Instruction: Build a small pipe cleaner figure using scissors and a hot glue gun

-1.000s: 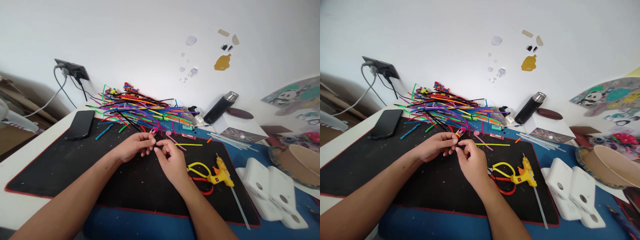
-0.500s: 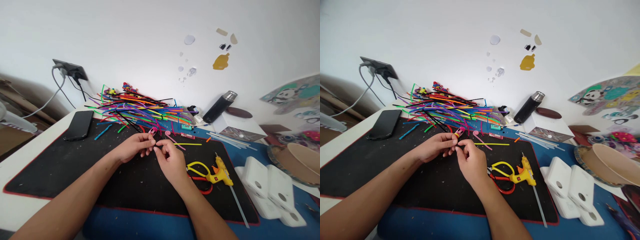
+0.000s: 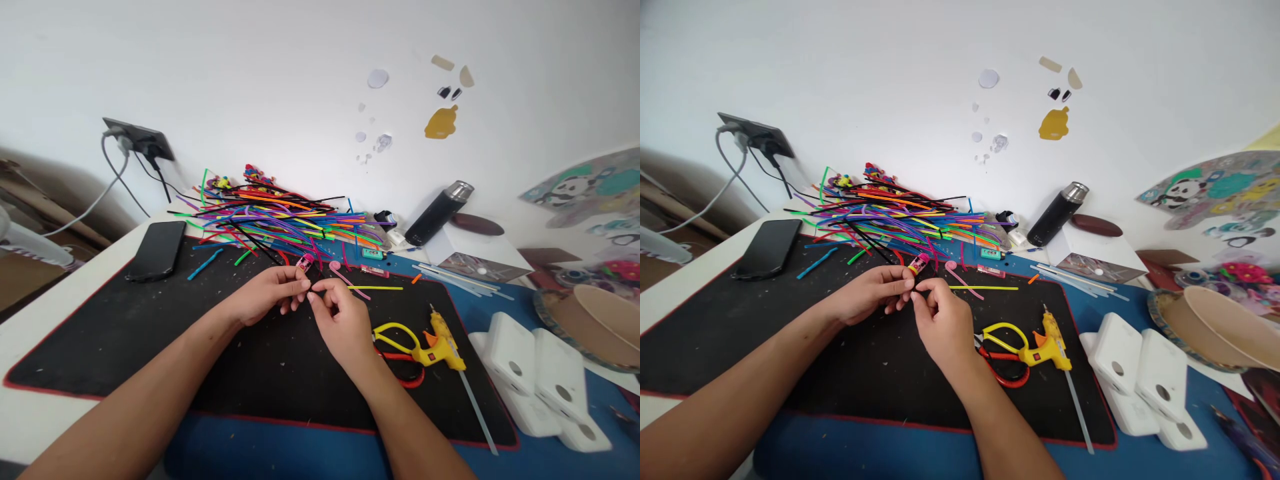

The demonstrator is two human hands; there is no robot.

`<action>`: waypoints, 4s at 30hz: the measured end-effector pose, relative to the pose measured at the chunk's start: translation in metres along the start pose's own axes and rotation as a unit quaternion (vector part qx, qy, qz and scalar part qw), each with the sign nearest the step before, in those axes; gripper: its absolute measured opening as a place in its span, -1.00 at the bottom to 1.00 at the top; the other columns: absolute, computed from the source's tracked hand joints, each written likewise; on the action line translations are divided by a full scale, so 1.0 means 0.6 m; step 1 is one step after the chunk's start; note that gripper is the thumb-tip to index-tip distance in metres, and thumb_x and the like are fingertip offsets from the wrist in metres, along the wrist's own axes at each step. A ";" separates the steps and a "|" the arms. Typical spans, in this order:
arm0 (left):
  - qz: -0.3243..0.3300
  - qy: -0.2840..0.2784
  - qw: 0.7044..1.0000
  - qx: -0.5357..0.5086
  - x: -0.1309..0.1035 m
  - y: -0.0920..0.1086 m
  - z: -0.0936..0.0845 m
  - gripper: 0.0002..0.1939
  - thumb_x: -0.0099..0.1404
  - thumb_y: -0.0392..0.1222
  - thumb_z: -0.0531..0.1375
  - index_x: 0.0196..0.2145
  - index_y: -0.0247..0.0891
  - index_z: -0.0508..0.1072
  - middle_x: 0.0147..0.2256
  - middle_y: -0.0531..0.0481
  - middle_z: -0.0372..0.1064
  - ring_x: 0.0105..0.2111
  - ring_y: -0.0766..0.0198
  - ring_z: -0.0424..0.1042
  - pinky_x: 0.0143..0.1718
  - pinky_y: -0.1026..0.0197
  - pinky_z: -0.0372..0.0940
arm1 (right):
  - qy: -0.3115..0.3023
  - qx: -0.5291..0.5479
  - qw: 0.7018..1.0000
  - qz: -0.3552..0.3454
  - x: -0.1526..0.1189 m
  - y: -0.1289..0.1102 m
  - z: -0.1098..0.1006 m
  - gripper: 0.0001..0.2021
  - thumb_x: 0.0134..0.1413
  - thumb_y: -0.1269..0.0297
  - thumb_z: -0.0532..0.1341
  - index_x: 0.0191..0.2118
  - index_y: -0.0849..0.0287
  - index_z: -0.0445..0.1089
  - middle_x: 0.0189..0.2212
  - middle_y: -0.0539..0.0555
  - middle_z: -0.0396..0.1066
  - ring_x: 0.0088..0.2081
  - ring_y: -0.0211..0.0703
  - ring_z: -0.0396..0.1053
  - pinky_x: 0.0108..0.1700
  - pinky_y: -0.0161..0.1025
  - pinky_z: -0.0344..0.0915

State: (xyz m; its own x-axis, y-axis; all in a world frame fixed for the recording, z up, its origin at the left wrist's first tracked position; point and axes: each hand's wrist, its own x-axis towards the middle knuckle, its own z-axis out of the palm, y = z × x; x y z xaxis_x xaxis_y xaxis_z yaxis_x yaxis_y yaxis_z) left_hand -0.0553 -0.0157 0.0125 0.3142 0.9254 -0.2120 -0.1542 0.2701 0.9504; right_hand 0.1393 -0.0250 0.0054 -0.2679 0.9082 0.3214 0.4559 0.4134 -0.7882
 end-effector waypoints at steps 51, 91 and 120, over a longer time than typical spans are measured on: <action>0.068 0.041 0.995 0.068 -0.001 0.001 0.008 -0.61 0.28 0.14 0.39 -0.32 -0.25 0.45 -0.46 0.11 0.34 -0.52 0.37 0.32 -0.57 0.35 0.22 | -0.045 0.295 0.942 0.157 0.015 0.008 -0.004 -0.67 0.20 -0.07 0.36 -0.26 0.12 0.44 -0.63 -0.19 0.08 -0.61 -0.32 -0.03 -0.56 -0.31 -0.07; 0.043 0.014 0.995 0.084 -0.004 0.001 0.007 -0.61 0.26 0.14 0.41 -0.32 -0.25 0.48 -0.45 0.08 0.36 -0.50 0.35 0.33 -0.55 0.35 0.22 | -0.044 0.350 0.916 0.189 0.020 0.002 -0.008 -0.66 0.13 -0.05 0.40 -0.31 0.14 0.43 -0.68 -0.21 0.13 -0.65 -0.35 0.01 -0.59 -0.33 -0.08; 0.077 0.102 0.991 0.043 0.000 0.003 0.014 -0.50 0.17 0.26 0.43 -0.34 -0.23 0.43 -0.56 0.14 0.32 -0.59 0.38 0.27 -0.57 0.33 0.18 | -0.031 0.331 0.929 0.161 0.019 0.002 -0.002 -0.61 0.19 -0.12 0.35 -0.34 0.15 0.46 -0.69 -0.19 0.10 -0.65 -0.35 0.00 -0.58 -0.34 -0.08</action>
State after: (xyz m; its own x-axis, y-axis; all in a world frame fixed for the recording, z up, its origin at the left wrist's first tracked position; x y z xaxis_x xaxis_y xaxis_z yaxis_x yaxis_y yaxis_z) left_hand -0.0479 -0.0172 0.0160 0.0969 0.9906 -0.0970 -0.1024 0.1069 0.9890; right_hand 0.1381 -0.0140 0.0085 -0.2654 0.9641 -0.0011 -0.0956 -0.0274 -0.9950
